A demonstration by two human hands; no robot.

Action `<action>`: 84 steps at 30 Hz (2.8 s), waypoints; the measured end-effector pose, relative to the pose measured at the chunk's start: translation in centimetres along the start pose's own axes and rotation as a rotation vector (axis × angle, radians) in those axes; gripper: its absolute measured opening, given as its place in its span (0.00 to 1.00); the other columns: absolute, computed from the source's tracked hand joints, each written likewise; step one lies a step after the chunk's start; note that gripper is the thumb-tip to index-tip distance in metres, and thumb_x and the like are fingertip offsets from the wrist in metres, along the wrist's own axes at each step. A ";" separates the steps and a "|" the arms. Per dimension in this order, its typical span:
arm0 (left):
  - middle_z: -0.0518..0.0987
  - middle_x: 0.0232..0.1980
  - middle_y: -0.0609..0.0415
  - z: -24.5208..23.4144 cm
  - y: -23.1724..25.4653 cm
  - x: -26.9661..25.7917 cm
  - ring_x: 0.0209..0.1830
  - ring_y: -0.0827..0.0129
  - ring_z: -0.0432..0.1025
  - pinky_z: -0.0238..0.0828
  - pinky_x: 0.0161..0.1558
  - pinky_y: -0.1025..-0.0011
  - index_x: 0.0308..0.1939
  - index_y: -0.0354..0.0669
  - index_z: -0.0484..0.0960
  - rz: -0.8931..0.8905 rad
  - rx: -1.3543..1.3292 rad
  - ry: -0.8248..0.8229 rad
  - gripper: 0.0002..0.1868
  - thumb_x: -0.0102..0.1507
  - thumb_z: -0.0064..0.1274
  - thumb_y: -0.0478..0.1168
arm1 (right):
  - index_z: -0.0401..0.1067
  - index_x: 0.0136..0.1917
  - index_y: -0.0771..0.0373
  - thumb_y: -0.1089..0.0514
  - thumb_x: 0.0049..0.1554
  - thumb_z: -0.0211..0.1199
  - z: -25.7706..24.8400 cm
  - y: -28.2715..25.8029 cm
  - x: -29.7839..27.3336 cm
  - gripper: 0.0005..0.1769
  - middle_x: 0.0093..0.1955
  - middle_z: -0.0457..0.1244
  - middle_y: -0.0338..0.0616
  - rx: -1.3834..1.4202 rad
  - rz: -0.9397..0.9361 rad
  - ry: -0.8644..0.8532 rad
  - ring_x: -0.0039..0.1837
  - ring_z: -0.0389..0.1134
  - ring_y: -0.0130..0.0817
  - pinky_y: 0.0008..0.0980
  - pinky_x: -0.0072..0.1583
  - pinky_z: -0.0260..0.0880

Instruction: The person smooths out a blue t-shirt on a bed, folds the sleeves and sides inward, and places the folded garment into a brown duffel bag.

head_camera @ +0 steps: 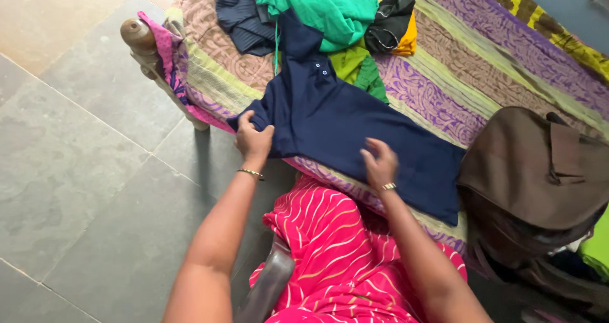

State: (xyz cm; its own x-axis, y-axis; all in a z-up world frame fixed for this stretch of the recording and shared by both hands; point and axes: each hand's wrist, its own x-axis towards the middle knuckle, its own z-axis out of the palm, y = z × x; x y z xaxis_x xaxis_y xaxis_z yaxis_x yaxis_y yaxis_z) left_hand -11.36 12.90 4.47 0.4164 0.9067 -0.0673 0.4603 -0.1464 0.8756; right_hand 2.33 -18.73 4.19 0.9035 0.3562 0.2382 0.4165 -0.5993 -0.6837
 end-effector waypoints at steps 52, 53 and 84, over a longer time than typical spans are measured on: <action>0.66 0.69 0.39 -2.0 -14.0 -1.2 0.63 0.48 0.68 0.69 0.58 0.53 0.77 0.52 0.51 -0.535 -1.584 -0.217 0.41 0.63 0.55 0.42 | 0.69 0.72 0.57 0.51 0.65 0.60 20.4 -7.0 -2.1 0.24 0.53 0.65 0.37 0.661 0.301 -0.901 0.49 0.62 0.26 0.24 0.47 0.61; 0.63 0.71 0.48 -2.5 -12.9 -1.6 0.64 0.53 0.66 0.67 0.59 0.55 0.77 0.61 0.46 -0.494 -1.362 -0.180 0.47 0.60 0.54 0.33 | 0.70 0.70 0.59 0.53 0.64 0.61 20.2 -6.5 -2.3 0.22 0.54 0.66 0.37 0.647 0.248 -0.883 0.52 0.66 0.24 0.24 0.51 0.67; 0.49 0.73 0.14 0.5 6.3 -5.1 0.76 0.25 0.47 0.45 0.75 0.49 0.77 0.25 0.53 0.601 0.218 -0.102 0.52 0.51 0.59 0.37 | 0.64 0.75 0.54 0.51 0.48 0.72 5.7 -7.0 -0.7 0.42 0.71 0.65 0.51 0.328 0.149 -0.564 0.68 0.69 0.37 0.35 0.60 0.71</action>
State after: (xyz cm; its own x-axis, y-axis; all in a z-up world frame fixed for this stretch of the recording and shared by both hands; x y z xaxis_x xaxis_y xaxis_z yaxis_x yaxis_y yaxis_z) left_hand -10.16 7.14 10.11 0.7186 0.6009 0.3500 0.2677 -0.7036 0.6582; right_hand -1.84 -10.71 4.92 0.7206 0.6604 -0.2112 0.1592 -0.4540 -0.8767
